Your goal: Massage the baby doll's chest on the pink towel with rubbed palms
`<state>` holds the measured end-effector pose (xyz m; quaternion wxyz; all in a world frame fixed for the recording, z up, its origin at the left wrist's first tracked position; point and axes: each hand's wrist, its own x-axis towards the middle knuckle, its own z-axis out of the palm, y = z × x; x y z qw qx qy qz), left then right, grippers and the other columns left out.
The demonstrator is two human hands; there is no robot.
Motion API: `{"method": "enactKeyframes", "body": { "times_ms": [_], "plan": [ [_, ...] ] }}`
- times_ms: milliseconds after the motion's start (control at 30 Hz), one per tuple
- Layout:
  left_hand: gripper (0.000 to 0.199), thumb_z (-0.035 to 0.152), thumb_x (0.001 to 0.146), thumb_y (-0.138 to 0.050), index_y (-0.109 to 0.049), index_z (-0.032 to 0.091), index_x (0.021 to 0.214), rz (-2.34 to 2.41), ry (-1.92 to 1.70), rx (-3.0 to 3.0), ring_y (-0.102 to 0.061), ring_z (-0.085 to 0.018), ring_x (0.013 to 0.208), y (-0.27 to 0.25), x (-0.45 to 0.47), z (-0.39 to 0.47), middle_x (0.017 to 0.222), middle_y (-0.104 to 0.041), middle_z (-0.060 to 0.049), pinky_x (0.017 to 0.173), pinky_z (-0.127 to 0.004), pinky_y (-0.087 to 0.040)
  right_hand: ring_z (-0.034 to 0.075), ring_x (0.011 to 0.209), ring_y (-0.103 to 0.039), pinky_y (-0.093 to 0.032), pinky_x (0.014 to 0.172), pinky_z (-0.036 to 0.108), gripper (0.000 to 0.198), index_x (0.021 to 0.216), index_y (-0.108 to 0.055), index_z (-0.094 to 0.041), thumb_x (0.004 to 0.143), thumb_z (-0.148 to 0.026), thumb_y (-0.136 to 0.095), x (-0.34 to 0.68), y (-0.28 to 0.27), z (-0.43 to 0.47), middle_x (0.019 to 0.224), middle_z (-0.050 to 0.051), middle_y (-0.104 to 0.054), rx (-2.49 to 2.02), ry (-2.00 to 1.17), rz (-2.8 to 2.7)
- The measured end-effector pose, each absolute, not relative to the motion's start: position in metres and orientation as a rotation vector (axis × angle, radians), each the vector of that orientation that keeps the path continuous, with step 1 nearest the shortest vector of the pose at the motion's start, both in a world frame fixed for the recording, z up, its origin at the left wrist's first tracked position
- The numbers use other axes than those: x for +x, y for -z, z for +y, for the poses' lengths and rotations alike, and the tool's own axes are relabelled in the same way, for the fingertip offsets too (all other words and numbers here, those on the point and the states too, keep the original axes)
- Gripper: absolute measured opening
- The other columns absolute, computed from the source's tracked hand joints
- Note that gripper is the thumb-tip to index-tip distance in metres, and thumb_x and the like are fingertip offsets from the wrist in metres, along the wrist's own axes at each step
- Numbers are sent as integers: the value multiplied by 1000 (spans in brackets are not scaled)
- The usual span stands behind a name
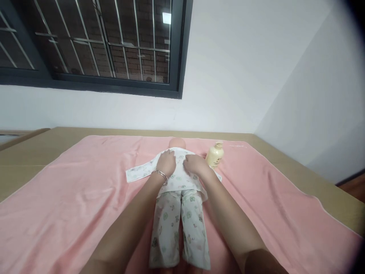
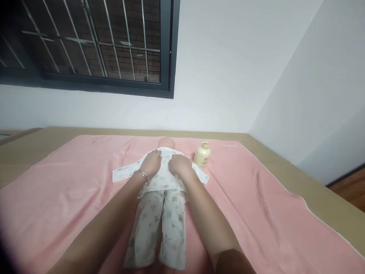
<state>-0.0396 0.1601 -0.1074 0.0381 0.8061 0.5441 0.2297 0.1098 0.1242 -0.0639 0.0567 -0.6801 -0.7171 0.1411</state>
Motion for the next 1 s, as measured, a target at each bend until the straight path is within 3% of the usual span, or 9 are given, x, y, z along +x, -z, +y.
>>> {"method": "enactKeyframes", "body": {
  "times_ms": [167, 300, 433, 567, 633, 733, 867, 1000],
  "plan": [
    [30, 16, 92, -41, -68, 15, 106, 1575, -630, 2610, -56, -29, 121, 97, -30, 146, 124, -64, -16, 106, -41, -37, 23, 112, -62, -44, 92, 31, 37, 121, -63, -23, 94, -25, -38, 105, 72, 126, 124, 7, -67, -1703, -393, -2193],
    [39, 36, 96, -43, -62, 11, 119, 1683, -717, 2431, -54, -31, 124, 108, -37, 159, 127, -63, -19, 106, -40, -37, 26, 120, -56, -39, 99, 36, 43, 120, -62, -17, 99, -37, -30, 113, 100, 148, 129, 12, -63, -1831, -369, -1999],
    [57, 55, 91, -48, -58, 12, 127, 1615, -784, 2305, -53, -31, 126, 121, -50, 175, 134, -60, -18, 106, -38, -38, 30, 138, -38, -23, 113, 49, 58, 133, -53, -15, 99, -51, -24, 119, 120, 160, 147, 16, -48, -1877, -345, -1913],
    [56, 54, 93, -45, -57, 14, 130, 1578, -769, 2304, -52, -30, 129, 122, -54, 180, 137, -58, -17, 107, -38, -37, 30, 144, -29, -15, 115, 54, 61, 139, -47, -13, 99, -51, -22, 118, 120, 161, 152, 17, -40, -1904, -374, -1939],
    [51, 46, 96, -42, -55, 14, 132, 1573, -682, 2356, -47, -30, 134, 115, -53, 177, 142, -54, -17, 111, -40, -34, 32, 141, -32, -20, 113, 54, 57, 136, -49, -14, 99, -49, -22, 118, 111, 158, 150, 17, -42, -1915, -390, -1969],
    [45, 33, 95, -43, -52, 14, 135, 1501, -404, 2461, -44, -31, 136, 97, -54, 166, 148, -48, -17, 110, -42, -35, 32, 128, -48, -34, 105, 47, 45, 125, -56, -15, 97, -39, -31, 115, 91, 144, 139, 16, -55, -1875, -439, -2111],
    [35, 20, 90, -43, -60, 16, 120, 1428, -151, 2513, -58, -31, 120, 73, -55, 146, 136, -58, -18, 96, -40, -45, 30, 106, -62, -45, 88, 37, 34, 113, -62, -15, 92, -27, -38, 111, 63, 118, 120, 15, -66, -1854, -458, -2310],
    [29, 23, 91, -43, -63, 19, 111, 1478, -231, 2453, -64, -30, 108, 70, -51, 140, 123, -67, -16, 89, -37, -47, 28, 105, -63, -45, 84, 35, 33, 109, -64, -16, 94, -27, -37, 110, 60, 115, 118, 14, -68, -1839, -469, -2296]
  ]
}}
